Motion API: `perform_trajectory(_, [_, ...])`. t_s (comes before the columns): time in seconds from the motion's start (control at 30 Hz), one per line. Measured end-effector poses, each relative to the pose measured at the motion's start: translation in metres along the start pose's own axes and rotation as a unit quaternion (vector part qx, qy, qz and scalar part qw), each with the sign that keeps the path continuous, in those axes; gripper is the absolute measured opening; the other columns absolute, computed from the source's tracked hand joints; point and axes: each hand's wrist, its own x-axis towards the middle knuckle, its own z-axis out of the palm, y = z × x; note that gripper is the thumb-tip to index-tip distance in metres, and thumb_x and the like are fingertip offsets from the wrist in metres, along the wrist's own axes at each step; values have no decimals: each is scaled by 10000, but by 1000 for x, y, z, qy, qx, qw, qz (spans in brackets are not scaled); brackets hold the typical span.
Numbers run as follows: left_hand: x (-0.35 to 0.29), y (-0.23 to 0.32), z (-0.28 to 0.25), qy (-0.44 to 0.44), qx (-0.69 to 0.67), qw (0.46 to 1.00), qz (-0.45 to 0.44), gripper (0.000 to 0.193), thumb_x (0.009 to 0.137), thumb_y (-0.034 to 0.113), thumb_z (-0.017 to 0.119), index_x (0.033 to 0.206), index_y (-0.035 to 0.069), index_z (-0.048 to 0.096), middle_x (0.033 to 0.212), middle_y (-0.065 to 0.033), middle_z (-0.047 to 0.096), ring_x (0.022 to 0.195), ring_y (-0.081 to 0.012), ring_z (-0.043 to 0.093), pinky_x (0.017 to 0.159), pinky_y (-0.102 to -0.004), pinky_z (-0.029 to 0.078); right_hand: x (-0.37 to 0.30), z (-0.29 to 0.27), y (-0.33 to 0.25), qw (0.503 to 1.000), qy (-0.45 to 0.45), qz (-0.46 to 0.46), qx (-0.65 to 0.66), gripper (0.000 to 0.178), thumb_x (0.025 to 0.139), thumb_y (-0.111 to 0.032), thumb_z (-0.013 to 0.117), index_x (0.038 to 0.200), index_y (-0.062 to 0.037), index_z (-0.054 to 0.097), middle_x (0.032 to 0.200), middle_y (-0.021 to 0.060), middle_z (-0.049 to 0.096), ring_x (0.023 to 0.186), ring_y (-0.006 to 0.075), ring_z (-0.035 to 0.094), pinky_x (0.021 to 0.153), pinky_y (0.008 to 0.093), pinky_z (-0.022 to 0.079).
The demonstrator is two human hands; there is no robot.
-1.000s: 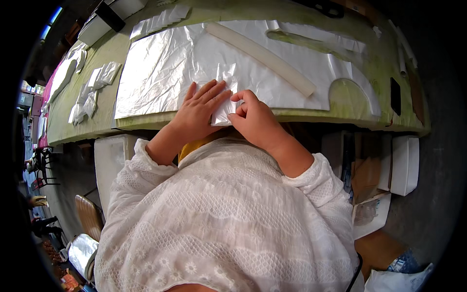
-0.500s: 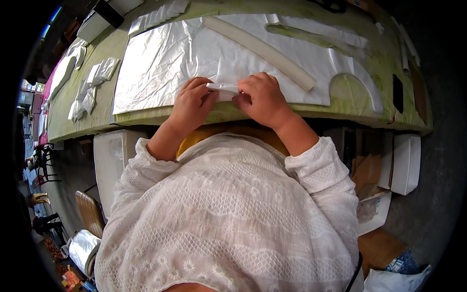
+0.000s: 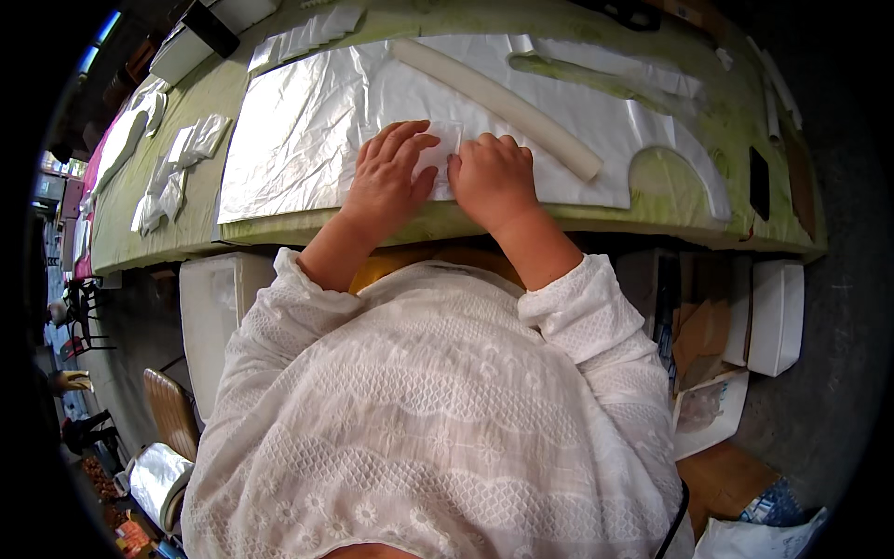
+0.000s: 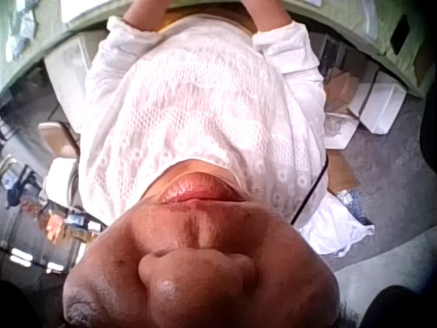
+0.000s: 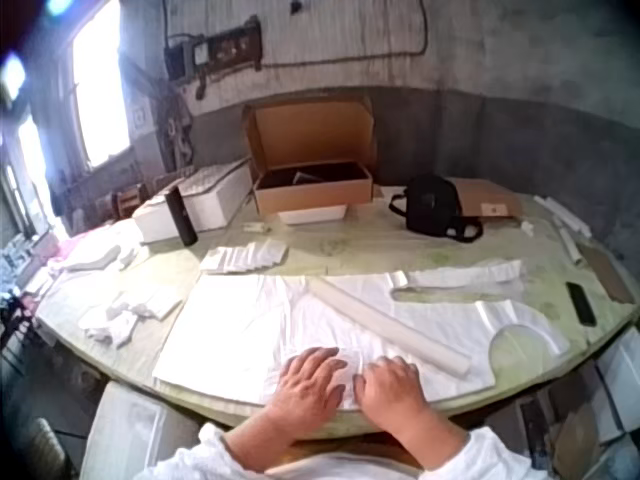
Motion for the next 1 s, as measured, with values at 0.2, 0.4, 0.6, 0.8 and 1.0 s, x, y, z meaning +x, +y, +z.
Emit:
perform_trajectory(0.2, [-2,8,2,-122,95,988,-25,610,922,299,679,1492,203,486,1591,-90,423,1471,-346,365,1199,-568,257,-2,-9,0,998,15,-3,64,420,906,-264,644,1305,-138,611,1078,109,712,966,352,664,837,520,513])
perform_trajectory(0.4, [-32,18,-12,-47,-104,993,-21,577,941,337,695,1445,132,504,1442,-114,540,1302,-311,533,1090,-457,427,11,-12,0,998,-42,35,34,443,866,-247,614,1295,-138,633,1051,114,717,975,361,684,880,517,519])
perform_trajectory(0.6, [-102,44,-25,-123,-616,629,-458,459,1048,389,589,1389,94,503,1298,-64,591,1145,-193,614,983,-369,507,-5,-27,-5,993,-66,-20,91,422,829,-267,642,1222,-120,685,1057,118,706,1015,339,648,917,487,495])
perform_trajectory(0.8, [-86,47,-25,-45,-716,460,-523,383,1040,276,611,1355,78,520,1288,-80,593,1130,-216,620,969,-421,539,-45,-44,-40,968,-92,-120,201,335,800,-157,687,1129,-110,728,939,86,641,943,304,601,872,443,461])
perform_trajectory(1.0, [-108,-3,-65,148,-573,726,-350,465,1020,69,619,1445,42,433,1178,-90,657,1037,-140,626,884,-296,528,-52,-32,-26,929,20,-60,366,256,814,20,662,1054,-58,704,879,94,618,812,284,587,763,396,499])
